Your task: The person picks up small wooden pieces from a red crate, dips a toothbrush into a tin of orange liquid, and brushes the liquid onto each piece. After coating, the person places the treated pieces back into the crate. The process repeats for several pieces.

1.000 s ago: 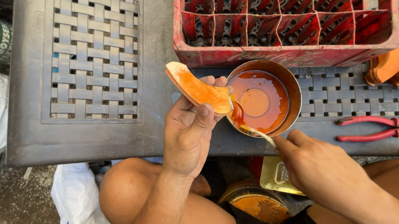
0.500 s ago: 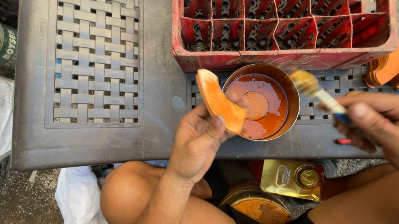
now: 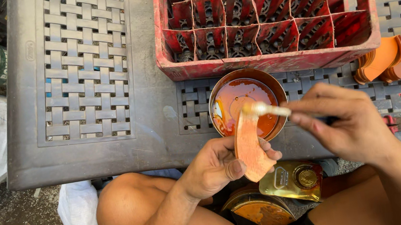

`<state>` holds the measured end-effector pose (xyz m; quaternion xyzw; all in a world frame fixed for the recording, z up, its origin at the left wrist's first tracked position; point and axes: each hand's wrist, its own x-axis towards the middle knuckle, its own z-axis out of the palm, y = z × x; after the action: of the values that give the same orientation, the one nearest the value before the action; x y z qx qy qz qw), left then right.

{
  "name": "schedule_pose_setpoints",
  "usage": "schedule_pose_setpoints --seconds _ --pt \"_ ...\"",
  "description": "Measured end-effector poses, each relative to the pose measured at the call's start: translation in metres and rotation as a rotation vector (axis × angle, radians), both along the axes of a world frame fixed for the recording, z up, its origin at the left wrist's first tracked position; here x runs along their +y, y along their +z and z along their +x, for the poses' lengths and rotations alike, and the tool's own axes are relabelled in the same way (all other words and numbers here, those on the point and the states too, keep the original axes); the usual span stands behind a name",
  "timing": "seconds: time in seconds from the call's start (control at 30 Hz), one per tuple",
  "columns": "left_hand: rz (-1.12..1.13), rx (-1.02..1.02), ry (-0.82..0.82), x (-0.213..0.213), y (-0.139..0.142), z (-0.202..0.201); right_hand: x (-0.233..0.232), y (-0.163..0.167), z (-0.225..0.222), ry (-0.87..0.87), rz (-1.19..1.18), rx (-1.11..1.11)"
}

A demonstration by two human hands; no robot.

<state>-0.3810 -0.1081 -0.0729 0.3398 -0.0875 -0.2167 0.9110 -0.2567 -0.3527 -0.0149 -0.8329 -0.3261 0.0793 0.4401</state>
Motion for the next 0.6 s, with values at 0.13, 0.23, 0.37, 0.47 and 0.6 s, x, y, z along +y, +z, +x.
schedule_pose_setpoints --seconds 0.13,0.23,0.37,0.47,0.6 --pt "0.031 0.004 0.004 0.001 0.0 0.001 -0.003 0.0 0.0 0.1 0.154 -0.052" --pt "0.027 0.0 -0.002 0.001 0.001 -0.001 -0.004 -0.003 -0.003 0.241 0.168 0.094" --pt "0.042 0.017 0.013 0.001 0.001 0.0 -0.003 -0.007 -0.005 -0.034 0.023 -0.201" --pt "0.035 -0.012 0.015 0.001 0.002 -0.001 -0.003 -0.006 -0.007 0.046 0.116 -0.193" --pt "0.028 0.01 -0.008 0.002 0.005 -0.003 0.001 -0.006 -0.011 0.099 0.106 -0.232"
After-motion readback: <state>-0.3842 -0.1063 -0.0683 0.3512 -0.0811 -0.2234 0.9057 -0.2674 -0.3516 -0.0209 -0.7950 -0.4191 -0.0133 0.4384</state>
